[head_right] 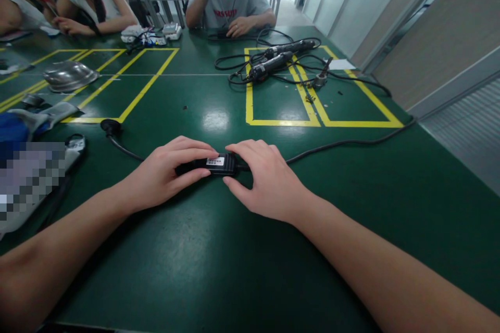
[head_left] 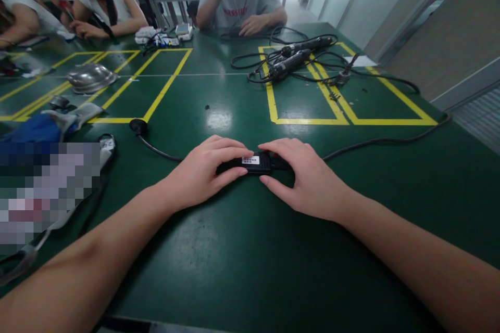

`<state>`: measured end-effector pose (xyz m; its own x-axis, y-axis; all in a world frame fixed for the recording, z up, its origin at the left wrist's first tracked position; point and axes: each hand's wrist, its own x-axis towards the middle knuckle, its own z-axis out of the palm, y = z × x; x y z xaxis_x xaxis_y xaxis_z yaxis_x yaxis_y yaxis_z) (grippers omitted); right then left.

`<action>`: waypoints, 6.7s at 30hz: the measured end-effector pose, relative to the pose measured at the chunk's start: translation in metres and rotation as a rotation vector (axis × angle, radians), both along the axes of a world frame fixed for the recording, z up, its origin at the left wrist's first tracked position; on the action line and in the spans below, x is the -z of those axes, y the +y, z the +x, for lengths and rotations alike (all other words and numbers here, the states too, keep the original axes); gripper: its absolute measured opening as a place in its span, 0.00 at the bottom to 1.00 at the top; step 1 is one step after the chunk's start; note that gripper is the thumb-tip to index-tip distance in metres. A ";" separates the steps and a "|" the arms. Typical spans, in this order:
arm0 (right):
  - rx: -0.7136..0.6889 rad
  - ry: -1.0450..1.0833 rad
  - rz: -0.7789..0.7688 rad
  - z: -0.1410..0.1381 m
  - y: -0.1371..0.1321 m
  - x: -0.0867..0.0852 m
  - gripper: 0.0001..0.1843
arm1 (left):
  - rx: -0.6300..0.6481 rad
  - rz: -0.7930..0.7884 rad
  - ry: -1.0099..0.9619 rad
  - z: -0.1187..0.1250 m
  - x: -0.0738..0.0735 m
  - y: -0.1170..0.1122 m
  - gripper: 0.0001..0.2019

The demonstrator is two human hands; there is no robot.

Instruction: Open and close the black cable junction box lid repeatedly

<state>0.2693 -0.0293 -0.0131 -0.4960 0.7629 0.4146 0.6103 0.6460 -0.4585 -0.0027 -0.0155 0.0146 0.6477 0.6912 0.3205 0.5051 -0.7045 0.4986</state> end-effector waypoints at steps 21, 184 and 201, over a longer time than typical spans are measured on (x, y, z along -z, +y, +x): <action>0.048 0.010 -0.127 -0.001 0.006 -0.003 0.14 | -0.116 -0.067 0.067 0.010 -0.003 -0.001 0.17; -0.069 0.113 -0.071 0.006 0.005 -0.009 0.03 | -0.078 0.010 0.108 -0.003 -0.016 -0.003 0.06; -0.085 0.025 -0.032 0.005 0.008 -0.008 0.09 | -0.061 0.133 0.163 -0.011 -0.017 0.002 0.11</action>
